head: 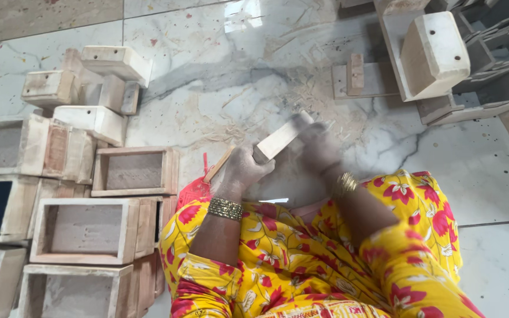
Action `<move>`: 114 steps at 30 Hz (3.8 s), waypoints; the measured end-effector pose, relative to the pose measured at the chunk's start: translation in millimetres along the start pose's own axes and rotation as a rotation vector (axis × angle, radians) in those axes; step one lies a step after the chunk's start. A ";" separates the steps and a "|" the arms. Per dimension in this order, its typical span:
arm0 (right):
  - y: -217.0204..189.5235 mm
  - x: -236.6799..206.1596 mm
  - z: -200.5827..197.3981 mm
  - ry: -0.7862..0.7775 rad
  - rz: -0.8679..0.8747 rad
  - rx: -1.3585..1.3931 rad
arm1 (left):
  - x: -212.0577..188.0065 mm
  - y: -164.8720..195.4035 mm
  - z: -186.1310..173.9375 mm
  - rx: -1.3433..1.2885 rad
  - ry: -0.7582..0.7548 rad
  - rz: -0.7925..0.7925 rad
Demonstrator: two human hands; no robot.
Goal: The person sits on the floor surrounded by small wooden boxes and rubs a wooden box part by hand, working the surfaces and edges. They turn the piece over to sand other sides, set it with the finished boxes, and pick up another wooden piece to continue sanding.
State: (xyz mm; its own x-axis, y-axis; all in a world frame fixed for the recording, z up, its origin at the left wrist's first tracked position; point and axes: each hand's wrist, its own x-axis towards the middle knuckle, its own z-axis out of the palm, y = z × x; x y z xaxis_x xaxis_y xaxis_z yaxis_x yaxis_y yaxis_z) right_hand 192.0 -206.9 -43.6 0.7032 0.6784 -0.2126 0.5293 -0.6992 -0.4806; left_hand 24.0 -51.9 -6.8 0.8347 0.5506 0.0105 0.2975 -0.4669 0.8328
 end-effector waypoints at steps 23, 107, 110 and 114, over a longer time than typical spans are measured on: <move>-5.3 -4.7 2.9 0.349 -0.306 0.337 | 17.1 -45.4 15.5 -0.865 0.267 -0.713; -17.1 -10.1 -15.7 0.451 -0.554 0.475 | 2.0 7.1 -21.5 -0.190 -0.335 -0.113; -23.5 -30.6 -8.6 0.343 -0.551 0.559 | -0.3 29.4 -22.6 -0.224 -0.373 -0.237; -26.9 -38.2 -5.4 0.344 -0.608 0.399 | -9.6 52.3 -11.8 0.201 -0.185 -0.213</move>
State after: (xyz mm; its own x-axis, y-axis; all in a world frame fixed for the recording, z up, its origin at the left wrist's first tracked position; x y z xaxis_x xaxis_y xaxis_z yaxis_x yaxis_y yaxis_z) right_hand 153.5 -215.3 -18.0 0.4875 0.7617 0.4267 0.7027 -0.0523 -0.7096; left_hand 26.1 -73.4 43.1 0.8082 0.5244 -0.2680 0.5444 -0.4917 0.6796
